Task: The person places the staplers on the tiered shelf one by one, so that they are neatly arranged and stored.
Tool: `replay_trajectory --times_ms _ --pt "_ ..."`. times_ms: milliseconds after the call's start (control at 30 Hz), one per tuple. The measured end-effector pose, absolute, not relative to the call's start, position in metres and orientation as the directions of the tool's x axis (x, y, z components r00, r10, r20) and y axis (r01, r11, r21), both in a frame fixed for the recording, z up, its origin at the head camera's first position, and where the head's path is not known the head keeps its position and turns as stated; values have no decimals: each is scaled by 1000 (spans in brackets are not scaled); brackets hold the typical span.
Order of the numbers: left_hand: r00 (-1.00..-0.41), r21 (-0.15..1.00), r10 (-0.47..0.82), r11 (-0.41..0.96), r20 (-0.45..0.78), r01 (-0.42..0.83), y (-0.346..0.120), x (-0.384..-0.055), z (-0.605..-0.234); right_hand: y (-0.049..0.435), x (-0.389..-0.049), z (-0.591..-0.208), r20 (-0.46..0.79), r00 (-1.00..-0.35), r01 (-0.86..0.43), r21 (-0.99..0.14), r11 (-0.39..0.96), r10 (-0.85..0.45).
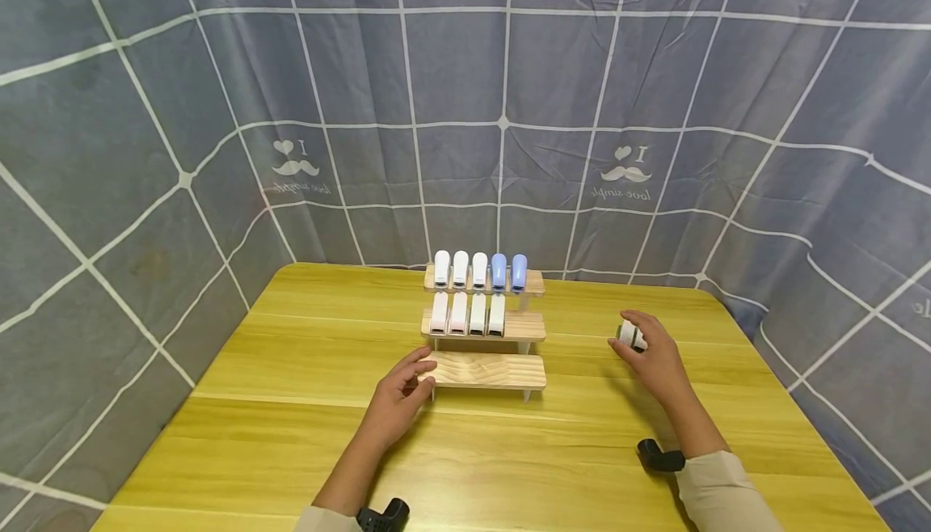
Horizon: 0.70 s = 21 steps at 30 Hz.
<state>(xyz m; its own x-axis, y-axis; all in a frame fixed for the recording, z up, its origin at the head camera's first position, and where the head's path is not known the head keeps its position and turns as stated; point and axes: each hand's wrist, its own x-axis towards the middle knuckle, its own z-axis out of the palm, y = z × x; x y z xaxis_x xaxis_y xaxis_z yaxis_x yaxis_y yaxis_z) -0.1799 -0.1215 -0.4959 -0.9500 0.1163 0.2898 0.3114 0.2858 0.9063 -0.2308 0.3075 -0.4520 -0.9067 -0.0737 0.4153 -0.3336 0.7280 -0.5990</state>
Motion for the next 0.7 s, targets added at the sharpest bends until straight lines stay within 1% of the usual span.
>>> replay_trajectory --times_ms 167,233,333,467,567,700 --pt "-952 907 111 290 284 305 -121 -180 -495 332 -234 -454 399 -915 -302 -583 754 -59" --pt "-953 910 104 282 286 304 -121 -179 -494 340 -235 -455 376 -925 -284 -585 759 -56" --pt "-957 913 92 287 274 289 -117 -172 -480 347 -236 -458 340 -939 -259 -590 765 -56" --pt "-961 917 101 288 258 276 -118 -172 -480 353 -239 -461 297 -953 -235 -592 771 -63" --pt "-958 916 105 282 266 285 -121 -179 -493 357 -243 -462 249 -966 -213 -597 774 -75" --pt "-958 913 88 288 274 288 -116 -175 -486 363 -248 -464 168 -984 -160 -639 752 -67"
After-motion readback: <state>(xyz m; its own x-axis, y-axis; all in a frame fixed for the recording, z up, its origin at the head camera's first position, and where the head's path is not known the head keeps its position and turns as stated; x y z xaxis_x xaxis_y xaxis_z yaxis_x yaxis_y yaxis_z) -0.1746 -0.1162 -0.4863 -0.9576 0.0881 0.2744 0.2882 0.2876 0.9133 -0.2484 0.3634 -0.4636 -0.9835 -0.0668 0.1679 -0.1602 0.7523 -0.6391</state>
